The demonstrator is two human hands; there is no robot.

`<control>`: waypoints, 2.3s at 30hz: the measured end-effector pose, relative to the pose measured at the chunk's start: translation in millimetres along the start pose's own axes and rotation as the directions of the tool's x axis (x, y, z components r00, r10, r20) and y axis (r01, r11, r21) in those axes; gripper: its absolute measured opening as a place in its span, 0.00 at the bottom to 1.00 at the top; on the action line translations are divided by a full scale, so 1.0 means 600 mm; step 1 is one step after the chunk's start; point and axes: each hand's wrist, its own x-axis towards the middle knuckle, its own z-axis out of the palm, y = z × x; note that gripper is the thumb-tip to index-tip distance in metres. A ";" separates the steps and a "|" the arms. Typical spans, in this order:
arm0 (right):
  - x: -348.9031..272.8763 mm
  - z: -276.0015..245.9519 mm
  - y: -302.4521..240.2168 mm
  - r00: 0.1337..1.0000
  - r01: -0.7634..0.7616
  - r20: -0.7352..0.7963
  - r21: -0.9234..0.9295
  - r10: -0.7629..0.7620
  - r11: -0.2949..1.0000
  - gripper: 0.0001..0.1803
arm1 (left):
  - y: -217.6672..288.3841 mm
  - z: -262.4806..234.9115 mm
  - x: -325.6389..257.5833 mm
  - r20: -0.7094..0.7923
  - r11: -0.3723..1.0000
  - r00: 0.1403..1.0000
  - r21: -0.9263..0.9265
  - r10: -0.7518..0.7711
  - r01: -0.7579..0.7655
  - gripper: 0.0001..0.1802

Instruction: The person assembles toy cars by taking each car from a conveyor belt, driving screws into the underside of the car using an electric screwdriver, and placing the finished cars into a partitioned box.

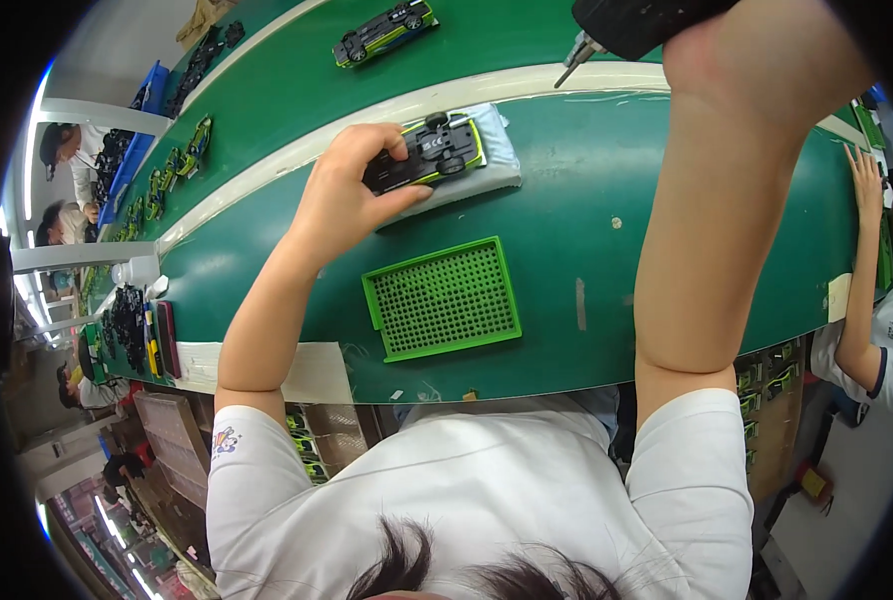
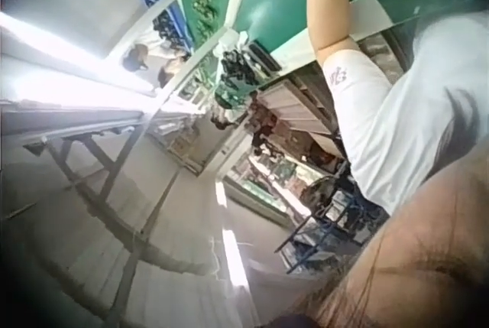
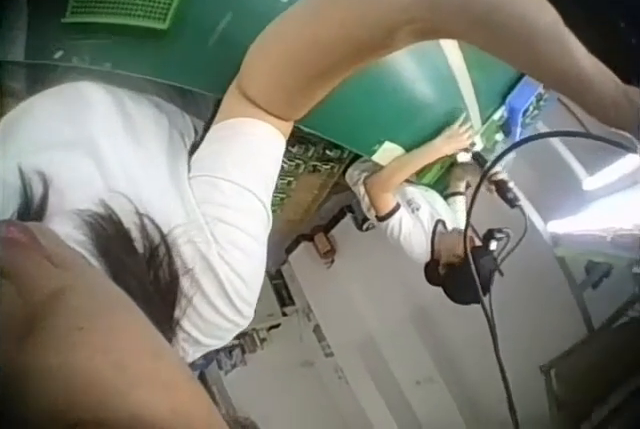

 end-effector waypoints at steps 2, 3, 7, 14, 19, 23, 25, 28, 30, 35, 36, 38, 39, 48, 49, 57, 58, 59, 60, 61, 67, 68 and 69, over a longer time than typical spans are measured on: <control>-0.008 0.011 0.009 0.997 -0.042 0.062 0.006 0.042 0.999 0.45 | -0.010 0.001 0.004 -0.025 0.998 0.998 -0.033 0.054 -0.055 0.22; -0.029 0.057 0.013 0.993 -0.072 0.094 0.001 0.072 0.997 0.46 | -0.020 0.010 0.003 -0.048 0.995 0.995 -0.044 0.090 -0.092 0.22; -0.116 0.186 0.004 0.956 -0.194 0.221 -0.010 0.191 0.981 0.50 | -0.027 0.015 -0.015 -0.176 0.978 0.962 0.034 0.210 -0.208 0.22; -0.214 0.308 0.032 0.864 -0.294 0.397 -0.102 0.309 0.951 0.59 | -0.042 0.040 -0.023 -0.277 0.973 0.934 0.013 0.225 -0.230 0.14; -0.250 0.311 0.044 0.825 -0.301 0.466 -0.116 0.319 0.947 0.57 | -0.045 0.044 -0.029 -0.311 0.972 0.922 0.020 0.229 -0.235 0.13; -0.271 0.303 0.048 0.836 -0.285 0.453 -0.125 0.311 0.950 0.56 | -0.042 0.028 -0.034 -0.207 0.975 0.956 -0.033 0.207 -0.219 0.24; -0.273 0.304 0.049 0.841 -0.286 0.441 -0.128 0.313 0.950 0.56 | -0.035 0.027 -0.031 -0.271 0.970 0.941 -0.069 0.205 -0.231 0.13; -0.274 0.302 0.052 0.844 -0.286 0.439 -0.121 0.310 0.951 0.56 | -0.037 0.030 -0.031 -0.266 0.973 0.944 -0.071 0.195 -0.221 0.15; -0.274 0.299 0.055 0.839 -0.288 0.448 -0.116 0.309 0.951 0.55 | -0.039 0.030 -0.031 -0.267 0.971 0.942 -0.067 0.205 -0.230 0.15; -0.276 0.295 0.063 0.825 -0.279 0.475 -0.128 0.306 0.952 0.55 | -0.040 0.030 -0.030 -0.261 0.969 0.942 -0.074 0.210 -0.236 0.15; -0.276 0.296 0.062 0.824 -0.281 0.475 -0.129 0.308 0.951 0.55 | -0.040 0.030 -0.030 -0.265 0.968 0.940 -0.067 0.215 -0.241 0.15; -0.277 0.297 0.061 0.818 -0.278 0.488 -0.129 0.305 0.952 0.56 | -0.041 0.032 -0.031 -0.270 0.968 0.938 -0.062 0.219 -0.244 0.15; -0.276 0.298 0.060 0.817 -0.277 0.489 -0.131 0.305 0.952 0.56 | -0.041 0.031 -0.030 -0.274 0.965 0.934 -0.062 0.227 -0.253 0.14; -0.281 0.296 0.063 0.825 -0.266 0.483 -0.128 0.294 0.956 0.55 | -0.039 0.030 -0.029 -0.260 0.967 0.940 -0.065 0.224 -0.248 0.14; -0.282 0.296 0.064 0.822 -0.260 0.491 -0.130 0.290 0.957 0.56 | -0.040 0.031 -0.029 -0.261 0.968 0.939 -0.059 0.222 -0.245 0.14; -0.285 0.302 0.059 0.832 -0.246 0.471 -0.160 0.293 0.956 0.58 | -0.039 0.032 -0.029 -0.271 0.965 0.936 -0.074 0.223 -0.251 0.15; -0.286 0.303 0.060 0.833 -0.244 0.470 -0.162 0.292 0.956 0.58 | -0.039 0.032 -0.031 -0.269 0.966 0.938 -0.076 0.219 -0.247 0.15; -0.287 0.303 0.061 0.834 -0.243 0.469 -0.163 0.291 0.956 0.58 | -0.040 0.032 -0.033 -0.269 0.967 0.938 -0.074 0.217 -0.245 0.15; -0.287 0.303 0.062 0.834 -0.242 0.469 -0.163 0.291 0.957 0.58 | -0.040 0.031 -0.033 -0.266 0.968 0.940 -0.076 0.213 -0.240 0.15; -0.288 0.304 0.064 0.836 -0.238 0.469 -0.155 0.284 0.959 0.58 | -0.041 0.031 -0.033 -0.262 0.969 0.942 -0.079 0.207 -0.235 0.15; -0.273 0.303 0.054 0.831 -0.255 0.470 -0.151 0.296 0.955 0.57 | -0.040 0.034 -0.028 -0.285 0.967 0.930 -0.033 0.234 -0.253 0.16; -0.267 0.302 0.052 0.823 -0.252 0.489 -0.139 0.288 0.958 0.56 | -0.039 0.032 -0.027 -0.285 0.967 0.929 -0.030 0.234 -0.253 0.16; -0.264 0.303 0.049 0.824 -0.250 0.490 -0.139 0.286 0.958 0.56 | -0.039 0.030 -0.028 -0.269 0.967 0.936 -0.054 0.225 -0.248 0.15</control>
